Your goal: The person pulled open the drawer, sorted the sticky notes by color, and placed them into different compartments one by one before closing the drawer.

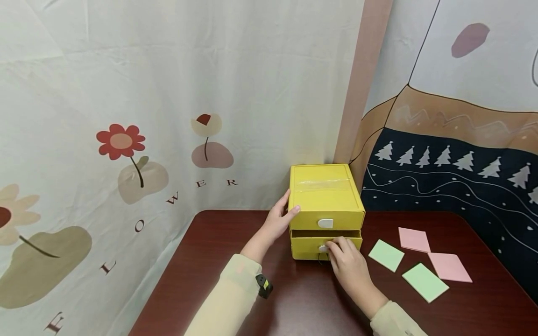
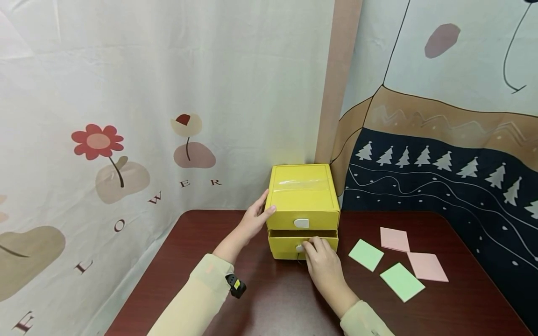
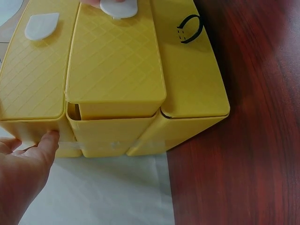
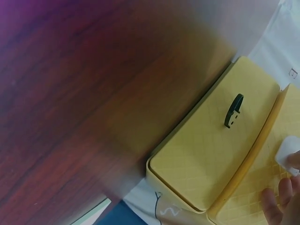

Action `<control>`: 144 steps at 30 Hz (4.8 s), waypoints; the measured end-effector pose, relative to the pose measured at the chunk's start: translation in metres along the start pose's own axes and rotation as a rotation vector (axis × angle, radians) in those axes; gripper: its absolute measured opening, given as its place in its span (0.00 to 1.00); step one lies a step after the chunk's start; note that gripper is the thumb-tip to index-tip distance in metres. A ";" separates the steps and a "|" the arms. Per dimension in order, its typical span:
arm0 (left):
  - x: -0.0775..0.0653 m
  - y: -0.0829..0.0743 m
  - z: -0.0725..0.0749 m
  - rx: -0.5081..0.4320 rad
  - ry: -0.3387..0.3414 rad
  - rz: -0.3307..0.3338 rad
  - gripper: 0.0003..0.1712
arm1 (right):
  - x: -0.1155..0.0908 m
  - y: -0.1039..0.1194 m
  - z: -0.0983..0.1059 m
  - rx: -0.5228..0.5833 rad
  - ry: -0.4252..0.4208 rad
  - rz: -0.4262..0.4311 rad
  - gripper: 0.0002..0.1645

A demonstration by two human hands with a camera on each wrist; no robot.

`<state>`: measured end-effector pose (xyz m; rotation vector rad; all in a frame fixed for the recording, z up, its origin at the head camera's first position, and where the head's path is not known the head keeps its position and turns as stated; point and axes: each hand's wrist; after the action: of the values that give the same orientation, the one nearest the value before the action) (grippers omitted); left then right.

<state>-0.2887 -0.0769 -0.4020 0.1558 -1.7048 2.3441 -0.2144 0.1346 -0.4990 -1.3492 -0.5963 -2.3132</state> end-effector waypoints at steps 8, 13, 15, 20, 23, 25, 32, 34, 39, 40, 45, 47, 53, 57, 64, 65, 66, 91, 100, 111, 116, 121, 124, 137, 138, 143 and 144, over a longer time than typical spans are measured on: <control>0.001 0.001 0.000 -0.011 0.011 0.001 0.42 | -0.002 0.003 0.004 0.015 -0.011 0.000 0.10; 0.002 0.001 0.000 -0.015 0.014 -0.003 0.42 | -0.003 0.003 0.005 0.019 -0.018 0.008 0.11; 0.002 0.000 0.000 -0.014 0.019 -0.004 0.42 | -0.004 0.003 0.006 0.015 -0.017 0.011 0.11; -0.002 -0.014 0.004 -0.030 0.044 0.014 0.41 | -0.004 0.005 0.010 0.013 -0.001 0.008 0.11; -0.008 -0.027 0.007 -0.015 0.052 0.025 0.41 | -0.005 0.006 0.011 0.018 0.004 0.009 0.11; -0.012 -0.035 0.009 0.002 0.052 0.024 0.40 | -0.005 0.007 0.012 0.022 0.003 0.010 0.11; -0.015 -0.038 0.010 0.006 0.054 0.025 0.40 | -0.007 0.009 0.014 0.028 0.002 0.015 0.13; -0.015 -0.037 0.010 -0.002 0.055 0.023 0.40 | -0.007 0.009 0.014 0.030 0.006 0.014 0.13; -0.014 -0.035 0.009 -0.014 0.057 0.015 0.40 | -0.009 0.009 0.017 0.042 0.013 0.013 0.08; -0.014 -0.036 0.009 -0.015 0.056 0.016 0.40 | -0.009 0.010 0.017 0.045 0.016 0.010 0.08; -0.013 -0.035 0.009 -0.015 0.051 0.021 0.40 | -0.010 0.010 0.019 0.046 0.020 0.007 0.09; -0.013 -0.035 0.009 -0.017 0.052 0.022 0.40 | -0.010 0.010 0.019 0.048 0.014 0.010 0.07; -0.012 -0.034 0.009 -0.017 0.059 0.024 0.40 | -0.012 0.011 0.020 0.053 -0.001 0.026 0.04; -0.012 -0.034 0.010 -0.012 0.060 0.030 0.40 | -0.012 0.012 0.021 0.056 -0.008 0.034 0.04; -0.013 -0.034 0.009 -0.020 0.055 0.026 0.40 | -0.012 0.015 0.026 0.057 0.008 0.018 0.19; -0.013 -0.034 0.009 -0.019 0.054 0.024 0.40 | -0.012 0.016 0.026 0.060 0.009 0.017 0.21; -0.013 -0.034 0.009 -0.017 0.052 0.023 0.40 | -0.012 0.016 0.027 0.063 0.010 0.018 0.22; -0.014 -0.035 0.008 -0.020 0.049 0.027 0.40 | -0.015 0.024 0.039 0.064 0.052 0.019 0.06; -0.013 -0.033 0.008 -0.032 0.050 0.022 0.41 | -0.012 0.025 0.043 0.039 0.034 0.040 0.09; 0.002 0.002 -0.001 -0.026 0.007 0.018 0.42 | -0.001 0.020 0.055 0.024 -0.082 0.055 0.13; 0.003 0.002 -0.001 -0.031 0.012 0.009 0.42 | 0.007 0.010 0.064 -0.008 -0.074 0.002 0.18; 0.003 0.001 0.000 -0.054 0.035 0.002 0.42 | 0.015 -0.003 0.073 -0.037 -0.080 -0.091 0.15; 0.000 -0.006 0.002 -0.068 0.056 0.005 0.42 | 0.019 -0.012 0.077 -0.060 -0.098 -0.145 0.16; -0.012 -0.032 0.008 -0.070 0.064 0.003 0.40 | 0.020 -0.047 0.087 -0.051 -0.025 -0.402 0.29; -0.012 -0.031 0.008 -0.068 0.064 0.007 0.40 | 0.019 -0.050 0.087 -0.051 -0.008 -0.411 0.31; -0.011 -0.030 0.007 -0.053 0.057 0.014 0.41 | 0.013 -0.067 0.084 -0.062 0.104 -0.417 0.41; -0.011 -0.030 0.007 -0.052 0.057 0.016 0.41 | 0.012 -0.070 0.083 -0.066 0.131 -0.416 0.43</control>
<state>-0.2706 -0.0765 -0.3741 0.0659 -1.7438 2.2901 -0.1974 0.2363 -0.4630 -1.1756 -0.8286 -2.7467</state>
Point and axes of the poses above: each hand's wrist, its own x-axis towards the middle knuckle, its own z-axis out of the back of the hand, y = z × x, and after that the axes turned 11 degrees about -y, right-handed
